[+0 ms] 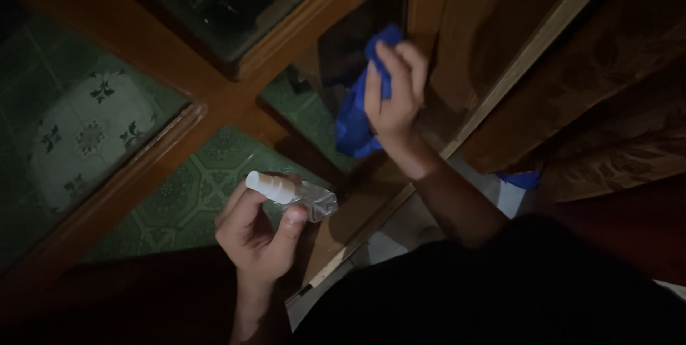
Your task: Cleaning a glass pane on a wooden door using a spray bottle and a cloth.
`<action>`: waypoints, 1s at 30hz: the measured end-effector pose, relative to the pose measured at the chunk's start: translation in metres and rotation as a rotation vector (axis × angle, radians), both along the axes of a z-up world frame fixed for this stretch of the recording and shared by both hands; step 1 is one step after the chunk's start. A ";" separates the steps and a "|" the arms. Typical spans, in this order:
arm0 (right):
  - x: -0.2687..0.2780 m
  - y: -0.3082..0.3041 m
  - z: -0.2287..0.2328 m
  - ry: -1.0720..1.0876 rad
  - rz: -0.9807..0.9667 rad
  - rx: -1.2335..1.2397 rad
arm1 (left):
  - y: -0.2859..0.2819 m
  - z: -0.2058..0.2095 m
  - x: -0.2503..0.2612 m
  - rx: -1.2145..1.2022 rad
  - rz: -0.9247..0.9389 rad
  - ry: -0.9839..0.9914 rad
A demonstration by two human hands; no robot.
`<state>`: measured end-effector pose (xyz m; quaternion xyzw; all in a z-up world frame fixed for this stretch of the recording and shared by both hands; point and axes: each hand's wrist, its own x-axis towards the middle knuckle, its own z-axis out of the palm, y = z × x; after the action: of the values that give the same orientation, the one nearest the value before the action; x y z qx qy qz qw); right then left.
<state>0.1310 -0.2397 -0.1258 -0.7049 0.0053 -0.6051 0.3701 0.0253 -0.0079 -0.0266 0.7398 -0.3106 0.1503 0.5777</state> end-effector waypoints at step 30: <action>-0.010 0.028 -0.014 -0.135 0.234 -0.201 | 0.009 -0.003 -0.001 -0.002 -0.002 0.026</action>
<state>0.1211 -0.2113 -0.1399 -0.6920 -0.1621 -0.6012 0.3652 0.0241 0.0010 -0.0297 0.7406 -0.3036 0.1403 0.5827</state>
